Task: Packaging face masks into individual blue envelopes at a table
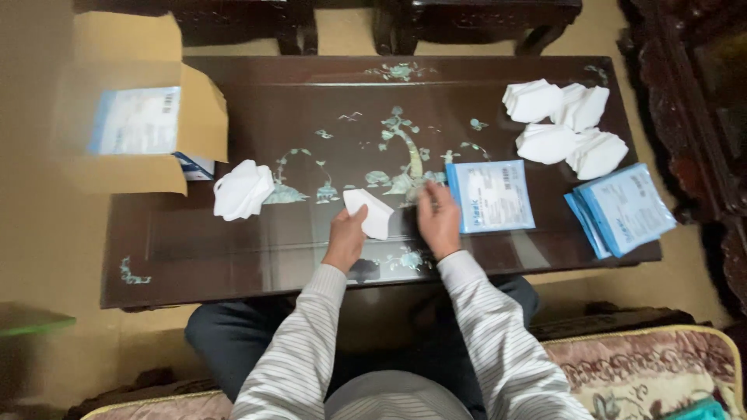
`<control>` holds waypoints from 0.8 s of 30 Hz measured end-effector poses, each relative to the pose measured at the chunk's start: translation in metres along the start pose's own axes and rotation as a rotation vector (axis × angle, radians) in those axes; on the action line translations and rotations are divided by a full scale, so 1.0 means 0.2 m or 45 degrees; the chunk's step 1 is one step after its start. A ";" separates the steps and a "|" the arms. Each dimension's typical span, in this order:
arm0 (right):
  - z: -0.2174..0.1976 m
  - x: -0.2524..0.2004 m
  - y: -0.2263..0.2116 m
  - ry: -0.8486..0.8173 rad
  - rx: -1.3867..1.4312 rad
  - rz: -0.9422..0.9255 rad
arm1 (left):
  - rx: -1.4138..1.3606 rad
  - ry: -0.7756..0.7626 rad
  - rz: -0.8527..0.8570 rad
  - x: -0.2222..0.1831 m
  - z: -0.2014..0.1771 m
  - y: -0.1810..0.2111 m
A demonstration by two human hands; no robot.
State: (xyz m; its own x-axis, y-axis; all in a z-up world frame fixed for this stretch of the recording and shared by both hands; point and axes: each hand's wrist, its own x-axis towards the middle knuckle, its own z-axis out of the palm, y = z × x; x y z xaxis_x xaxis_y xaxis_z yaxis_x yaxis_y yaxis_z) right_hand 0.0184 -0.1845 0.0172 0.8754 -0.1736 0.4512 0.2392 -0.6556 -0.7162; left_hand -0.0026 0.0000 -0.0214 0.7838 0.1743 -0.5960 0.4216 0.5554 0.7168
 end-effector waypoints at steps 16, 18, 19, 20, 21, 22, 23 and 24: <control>-0.28 0.01 0.53 -0.125 -0.749 -0.262 | 0.008 -0.045 -0.061 -0.06 -0.01 0.09; -0.26 0.00 0.55 -0.095 -0.745 -0.270 | 0.044 -0.094 -0.092 -0.05 -0.02 0.09; -0.24 -0.02 0.50 -0.097 -0.746 -0.274 | 0.038 -0.093 -0.092 -0.08 -0.01 0.10; -0.23 -0.05 0.45 -0.145 -0.718 -0.134 | 0.021 -0.142 -0.090 -0.11 0.00 0.12; -0.21 -0.08 0.40 -0.193 -0.688 0.007 | 0.004 -0.190 -0.087 -0.13 0.01 0.13; -0.17 -0.09 0.36 -0.194 -0.691 0.010 | 0.005 -0.191 -0.092 -0.14 0.02 0.11; -0.14 -0.11 0.32 -0.252 -0.606 0.049 | -0.021 -0.280 -0.109 -0.15 0.04 0.09; -0.09 -0.12 0.28 -0.312 -0.518 0.084 | -0.050 -0.365 -0.123 -0.16 0.05 0.08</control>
State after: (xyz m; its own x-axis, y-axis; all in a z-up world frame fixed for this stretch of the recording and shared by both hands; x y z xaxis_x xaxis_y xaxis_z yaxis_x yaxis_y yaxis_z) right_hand 0.0035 -0.2312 -0.0236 0.9681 -0.0779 0.2382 0.0390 -0.8920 -0.4504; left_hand -0.0160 -0.0043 0.0125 0.8401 -0.1143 -0.5303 0.4868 0.5901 0.6441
